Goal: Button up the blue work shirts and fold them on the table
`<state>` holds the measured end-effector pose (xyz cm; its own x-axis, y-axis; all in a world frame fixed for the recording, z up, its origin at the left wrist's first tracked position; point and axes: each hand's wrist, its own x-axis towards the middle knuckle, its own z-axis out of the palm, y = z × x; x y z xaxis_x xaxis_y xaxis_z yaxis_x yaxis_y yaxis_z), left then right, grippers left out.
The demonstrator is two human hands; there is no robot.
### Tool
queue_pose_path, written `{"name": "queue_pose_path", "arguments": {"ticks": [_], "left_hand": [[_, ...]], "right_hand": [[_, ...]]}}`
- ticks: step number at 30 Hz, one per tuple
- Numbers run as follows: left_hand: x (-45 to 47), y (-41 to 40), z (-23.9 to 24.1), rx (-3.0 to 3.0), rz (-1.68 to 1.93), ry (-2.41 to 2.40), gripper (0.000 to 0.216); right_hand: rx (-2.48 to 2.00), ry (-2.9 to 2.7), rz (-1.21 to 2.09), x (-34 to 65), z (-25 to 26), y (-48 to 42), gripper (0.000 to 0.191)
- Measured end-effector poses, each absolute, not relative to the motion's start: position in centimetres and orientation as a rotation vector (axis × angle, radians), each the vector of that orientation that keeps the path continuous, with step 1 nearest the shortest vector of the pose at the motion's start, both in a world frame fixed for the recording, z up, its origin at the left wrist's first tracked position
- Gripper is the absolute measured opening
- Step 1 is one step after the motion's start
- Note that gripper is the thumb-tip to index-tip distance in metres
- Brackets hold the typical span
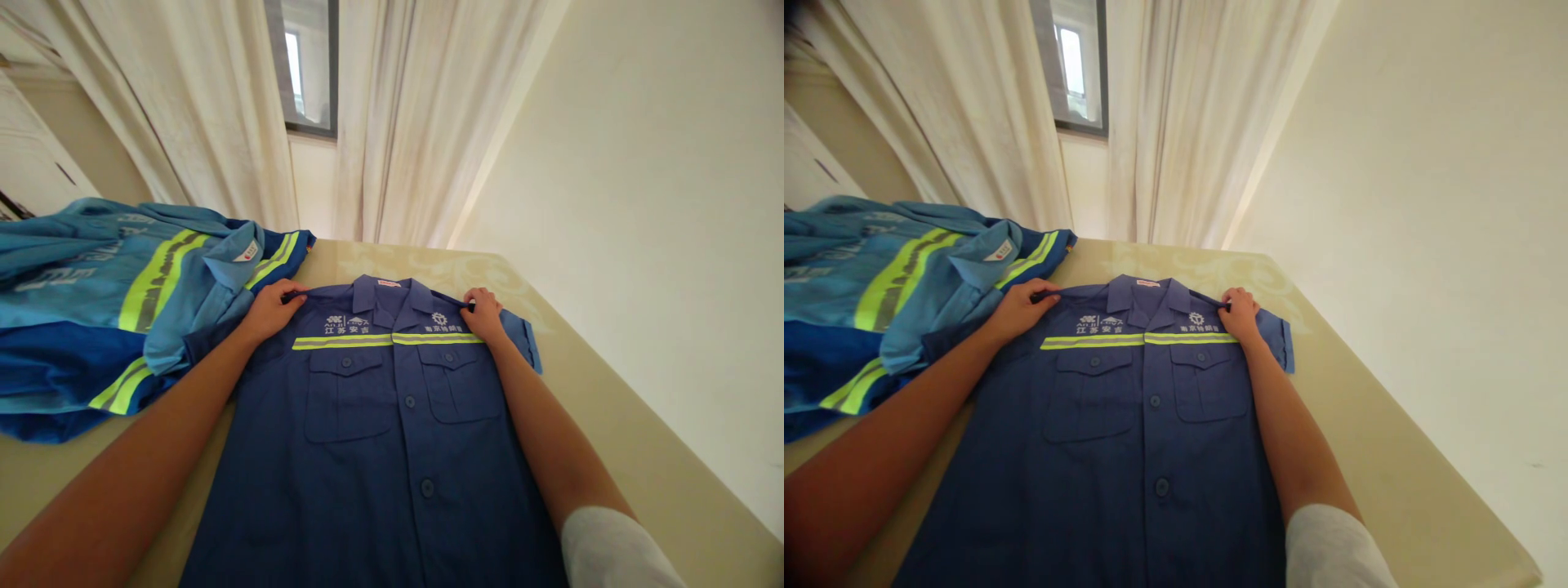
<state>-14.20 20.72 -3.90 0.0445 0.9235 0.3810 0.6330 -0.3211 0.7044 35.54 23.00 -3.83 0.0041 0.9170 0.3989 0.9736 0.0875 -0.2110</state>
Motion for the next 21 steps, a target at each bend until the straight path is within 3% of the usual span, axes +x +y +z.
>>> {"name": "queue_pose_path", "arguments": {"ticks": [3, 7, 21], "left_hand": [[-14.6, 20.2, -3.2, 1.772, 1.197, 1.43, 0.044], [-15.2, 19.4, -2.1, 1.614, 1.155, 1.28, 0.048], [-15.1, 19.2, -1.4, 1.745, 1.002, 1.462, 0.023]], "right_hand": [[-1.789, -1.922, -0.159, 36.4, -3.4, 22.6, 0.005], [-1.704, -1.886, -0.038, 37.6, -2.9, 21.9, 0.012], [-1.622, -1.718, 0.129, 36.9, -2.0, 21.0, 0.013]]}}
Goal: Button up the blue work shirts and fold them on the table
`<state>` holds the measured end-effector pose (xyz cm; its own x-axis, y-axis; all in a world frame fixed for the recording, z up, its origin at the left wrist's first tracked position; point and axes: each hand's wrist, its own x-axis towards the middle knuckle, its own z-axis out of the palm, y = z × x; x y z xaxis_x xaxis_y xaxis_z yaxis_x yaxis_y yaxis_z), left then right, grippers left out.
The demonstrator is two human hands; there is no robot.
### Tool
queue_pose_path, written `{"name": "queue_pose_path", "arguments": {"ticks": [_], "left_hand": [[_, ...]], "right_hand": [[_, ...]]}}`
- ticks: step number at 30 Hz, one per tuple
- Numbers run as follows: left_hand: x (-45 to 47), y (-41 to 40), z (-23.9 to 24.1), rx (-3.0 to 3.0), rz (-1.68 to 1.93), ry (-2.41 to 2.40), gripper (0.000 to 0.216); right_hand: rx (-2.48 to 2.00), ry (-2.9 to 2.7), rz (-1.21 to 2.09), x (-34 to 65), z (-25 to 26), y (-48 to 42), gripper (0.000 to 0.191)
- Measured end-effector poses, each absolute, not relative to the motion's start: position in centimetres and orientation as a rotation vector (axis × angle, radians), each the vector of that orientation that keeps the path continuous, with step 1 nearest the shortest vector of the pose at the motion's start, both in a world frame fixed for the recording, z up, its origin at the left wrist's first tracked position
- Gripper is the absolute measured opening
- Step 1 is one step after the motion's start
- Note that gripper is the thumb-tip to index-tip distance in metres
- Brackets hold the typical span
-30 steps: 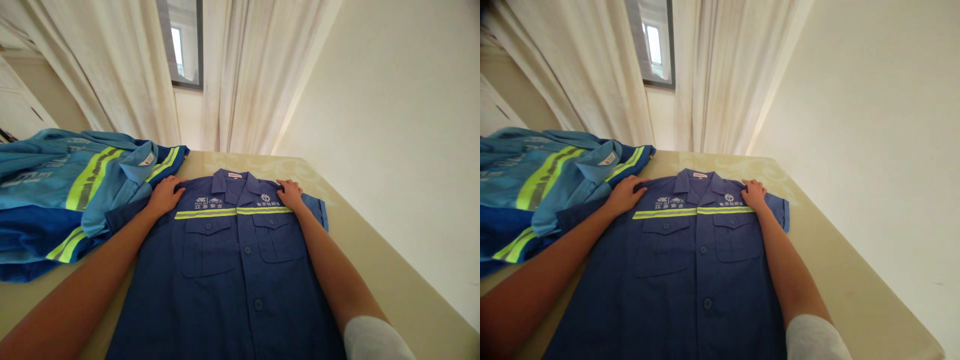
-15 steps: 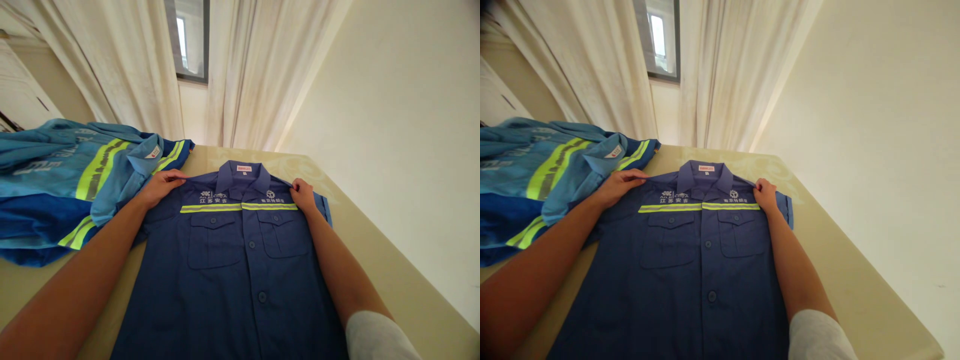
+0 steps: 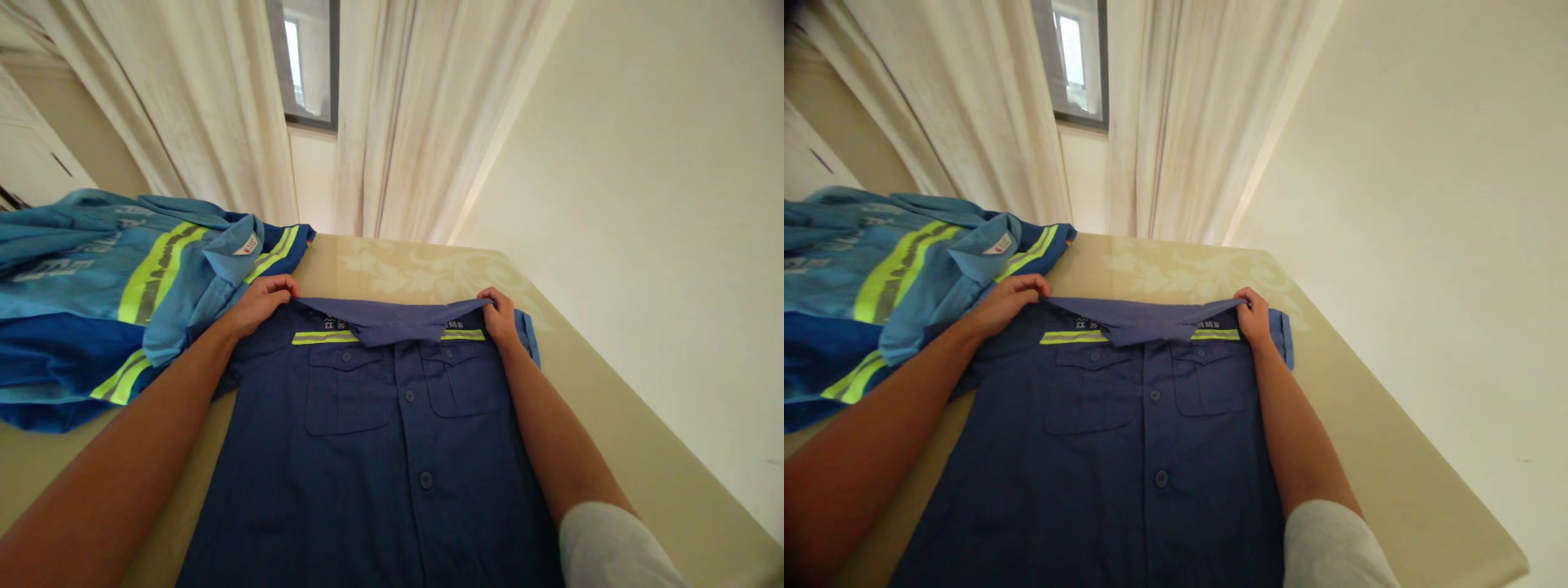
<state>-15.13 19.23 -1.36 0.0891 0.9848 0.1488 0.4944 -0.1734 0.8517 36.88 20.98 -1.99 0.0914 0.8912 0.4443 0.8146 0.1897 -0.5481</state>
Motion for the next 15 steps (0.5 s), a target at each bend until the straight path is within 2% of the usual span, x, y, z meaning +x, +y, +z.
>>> {"name": "queue_pose_path", "arguments": {"ticks": [8, 11, 15], "left_hand": [[-13.9, 19.1, -1.5, 2.031, 0.903, 1.517, 0.04], [-13.4, 19.6, -1.9, 2.116, 0.87, 1.561, 0.042], [-14.5, 20.4, -0.8, 2.11, 0.7, 1.583, 0.046]], "right_hand": [[-1.527, -1.537, -0.138, 36.8, -1.9, 20.4, 0.038], [-1.514, -1.53, -0.239, 34.6, 0.1, 20.4, 0.038], [-1.341, -1.989, -0.024, 28.1, 2.5, 19.1, 0.043]]}}
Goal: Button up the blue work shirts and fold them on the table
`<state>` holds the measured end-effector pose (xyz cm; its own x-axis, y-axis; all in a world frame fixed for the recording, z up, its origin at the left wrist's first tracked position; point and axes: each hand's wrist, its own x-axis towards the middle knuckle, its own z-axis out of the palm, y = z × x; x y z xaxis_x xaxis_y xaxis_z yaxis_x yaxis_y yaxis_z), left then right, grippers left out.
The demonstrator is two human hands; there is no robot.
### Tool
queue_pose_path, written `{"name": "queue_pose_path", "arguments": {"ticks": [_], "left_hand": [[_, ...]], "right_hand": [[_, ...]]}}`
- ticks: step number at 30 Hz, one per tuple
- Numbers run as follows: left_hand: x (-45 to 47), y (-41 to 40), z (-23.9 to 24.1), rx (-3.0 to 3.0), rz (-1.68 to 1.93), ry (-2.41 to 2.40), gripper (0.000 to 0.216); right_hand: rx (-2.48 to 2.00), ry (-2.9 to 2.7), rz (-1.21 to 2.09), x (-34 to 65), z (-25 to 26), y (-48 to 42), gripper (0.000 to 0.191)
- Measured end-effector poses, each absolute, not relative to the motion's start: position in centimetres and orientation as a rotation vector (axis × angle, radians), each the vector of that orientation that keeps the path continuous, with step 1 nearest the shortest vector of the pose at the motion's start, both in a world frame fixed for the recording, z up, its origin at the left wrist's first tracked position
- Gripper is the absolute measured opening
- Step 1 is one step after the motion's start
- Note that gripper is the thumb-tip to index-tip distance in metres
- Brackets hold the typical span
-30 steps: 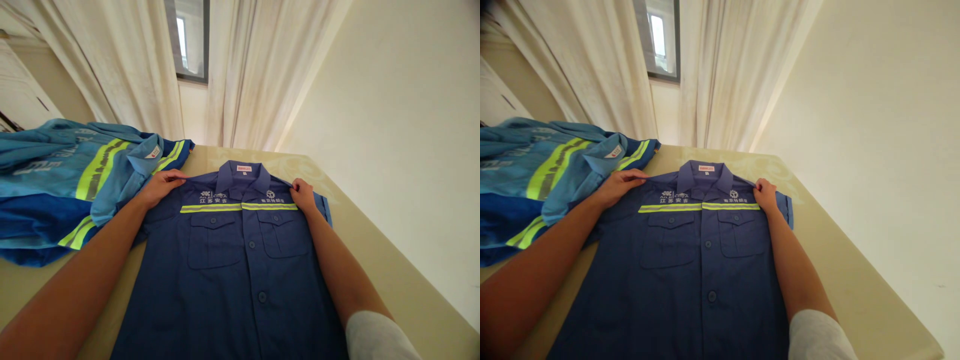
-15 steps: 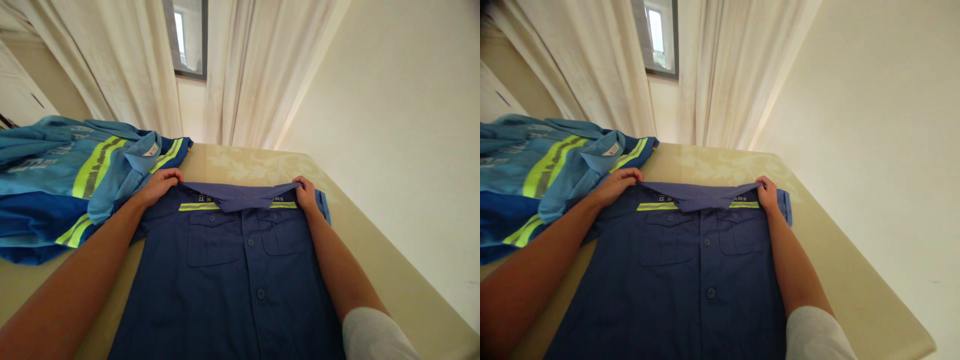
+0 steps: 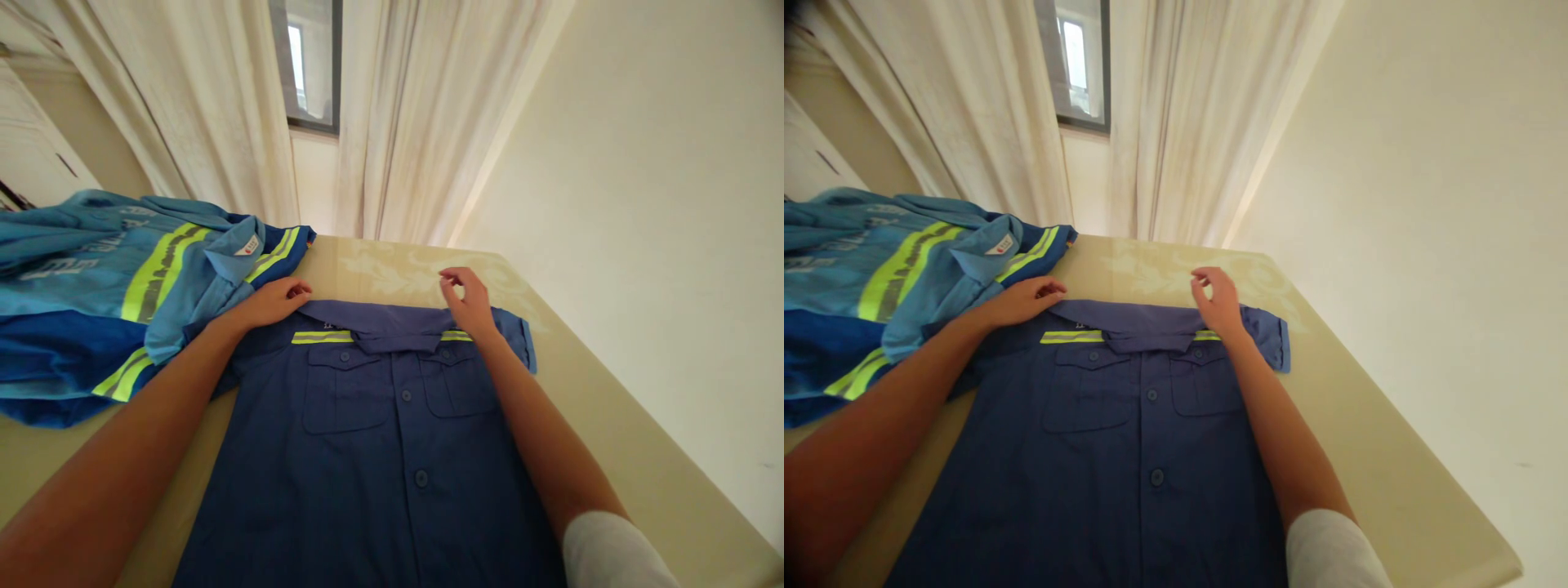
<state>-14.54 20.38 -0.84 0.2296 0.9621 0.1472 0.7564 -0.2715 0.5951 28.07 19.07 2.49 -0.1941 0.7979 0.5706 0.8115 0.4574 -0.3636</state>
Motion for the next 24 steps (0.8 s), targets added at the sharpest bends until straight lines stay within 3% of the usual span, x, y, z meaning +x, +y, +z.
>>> {"name": "queue_pose_path", "arguments": {"ticks": [4, 9, 12, 16, 21, 24], "left_hand": [[-17.8, 20.5, 1.5, 2.094, 0.252, 1.517, 0.049], [-20.4, 20.5, 3.1, 2.201, -0.065, 1.632, 0.02], [-19.9, 20.4, 4.1, 2.254, 0.097, 1.76, 0.018], [-16.3, 18.4, 7.3, 2.164, 0.534, 1.821, 0.03], [-11.0, 13.5, 11.9, 1.715, 0.907, 1.187, 0.057], [-10.7, 12.7, 12.7, 1.721, 0.949, 1.12, 0.058]], "right_hand": [[-1.178, -2.555, 0.164, 21.9, 0.6, 16.4, 0.062], [-1.224, -2.707, 0.202, 20.1, -2.4, 15.2, 0.068], [-1.228, -2.704, 0.204, 20.4, -2.5, 15.3, 0.069], [-1.212, -2.685, 0.185, 20.5, -2.2, 15.3, 0.067], [-1.207, -2.656, 0.195, 20.4, -2.1, 15.0, 0.065], [-1.196, -2.646, 0.206, 20.5, -2.0, 15.0, 0.064]]}}
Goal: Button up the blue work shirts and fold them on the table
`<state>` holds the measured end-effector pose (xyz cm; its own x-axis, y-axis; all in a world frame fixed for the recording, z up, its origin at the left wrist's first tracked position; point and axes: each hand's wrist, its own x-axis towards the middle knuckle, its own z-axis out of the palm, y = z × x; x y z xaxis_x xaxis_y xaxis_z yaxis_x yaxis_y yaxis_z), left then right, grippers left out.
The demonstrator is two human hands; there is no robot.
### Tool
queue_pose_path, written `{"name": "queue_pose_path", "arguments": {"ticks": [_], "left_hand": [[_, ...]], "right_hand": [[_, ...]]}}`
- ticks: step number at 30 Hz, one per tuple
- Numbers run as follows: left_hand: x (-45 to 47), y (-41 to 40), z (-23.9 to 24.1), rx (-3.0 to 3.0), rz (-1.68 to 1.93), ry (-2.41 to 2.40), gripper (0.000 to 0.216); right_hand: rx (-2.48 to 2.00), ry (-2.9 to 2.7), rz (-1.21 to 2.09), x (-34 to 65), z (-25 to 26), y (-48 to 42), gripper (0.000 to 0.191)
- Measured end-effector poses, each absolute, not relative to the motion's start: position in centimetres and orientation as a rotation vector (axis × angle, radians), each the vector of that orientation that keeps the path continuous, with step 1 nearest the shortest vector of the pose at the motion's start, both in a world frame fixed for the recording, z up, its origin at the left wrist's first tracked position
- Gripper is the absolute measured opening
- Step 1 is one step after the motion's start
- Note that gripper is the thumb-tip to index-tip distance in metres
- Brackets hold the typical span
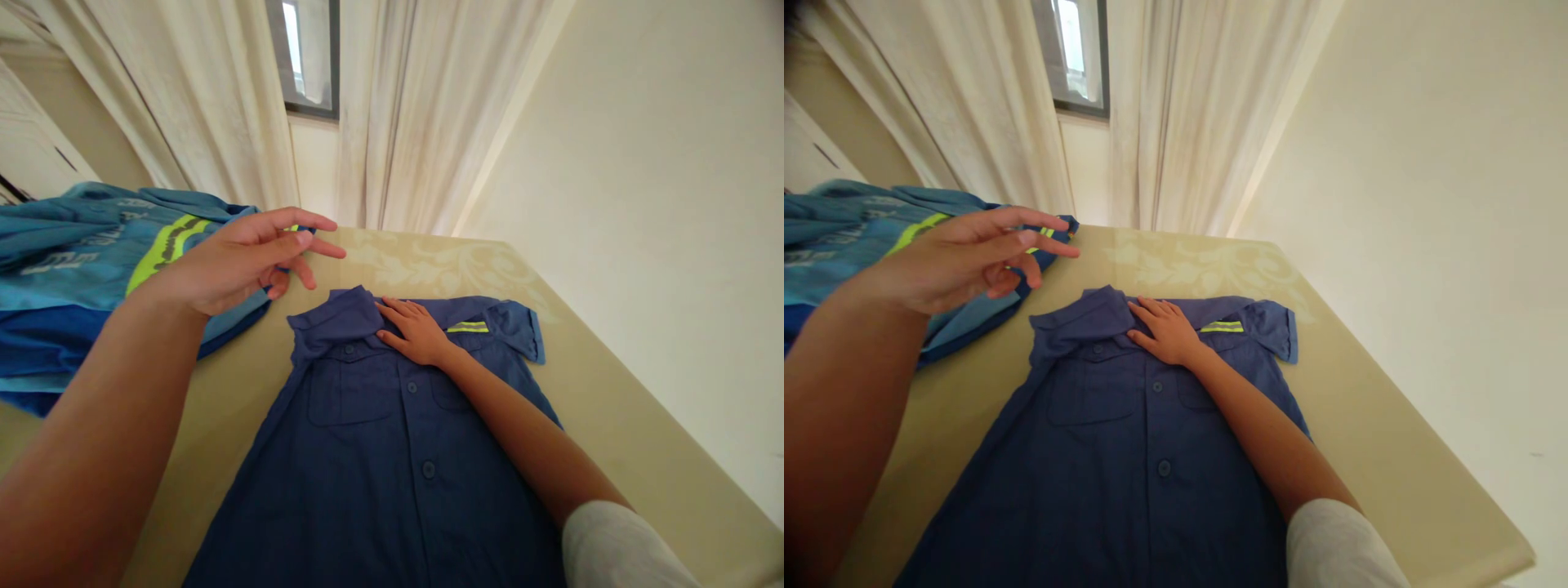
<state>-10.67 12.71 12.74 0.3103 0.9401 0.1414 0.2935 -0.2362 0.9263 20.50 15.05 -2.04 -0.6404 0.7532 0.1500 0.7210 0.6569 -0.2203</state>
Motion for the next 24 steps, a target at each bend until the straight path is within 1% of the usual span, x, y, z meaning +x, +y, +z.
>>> {"name": "queue_pose_path", "arguments": {"ticks": [3, 6, 9, 12, 15, 16, 18, 20, 21, 22, 24], "left_hand": [[-11.5, 14.2, 11.2, 1.937, 0.801, 1.335, 0.053], [-12.0, 16.2, 8.1, 2.096, 0.432, 1.548, 0.056], [-11.8, 17.1, 5.7, 2.161, 0.148, 1.536, 0.06], [-11.6, 16.3, 5.9, 2.188, 0.195, 1.335, 0.052], [-11.3, 14.7, 7.8, 2.101, 0.339, 1.204, 0.046], [-11.1, 14.3, 8.4, 2.084, 0.369, 1.191, 0.044], [-10.6, 14.0, 8.9, 2.112, 0.353, 1.177, 0.043], [-9.7, 14.5, 8.1, 2.225, 0.25, 1.178, 0.043], [-9.2, 15.0, 7.3, 2.298, 0.199, 1.197, 0.043], [-8.7, 15.5, 6.3, 2.372, 0.177, 1.238, 0.045], [-7.7, 16.5, 3.9, 2.492, 0.236, 1.378, 0.049]], "right_hand": [[-1.198, -2.638, 0.203, 20.5, -2.0, 15.1, 0.064], [-1.206, -2.625, 0.202, 20.5, -2.0, 14.9, 0.064], [-1.209, -2.618, 0.223, 20.5, -1.9, 14.8, 0.063], [-1.188, -2.583, 0.284, 20.6, -1.8, 15.0, 0.056], [-1.092, -2.447, 0.441, 20.9, -1.8, 15.6, 0.049], [-1.07, -2.371, 0.509, 21.1, -1.8, 15.9, 0.05], [-1.078, -2.198, 0.663, 21.5, -1.7, 16.4, 0.059], [-1.124, -2.079, 0.823, 21.7, -1.3, 16.6, 0.067], [-1.143, -2.072, 0.891, 21.6, -1.0, 16.5, 0.068], [-1.165, -2.101, 0.935, 21.5, -0.6, 16.3, 0.065], [-1.227, -2.219, 0.913, 20.8, 0.2, 15.5, 0.053]]}}
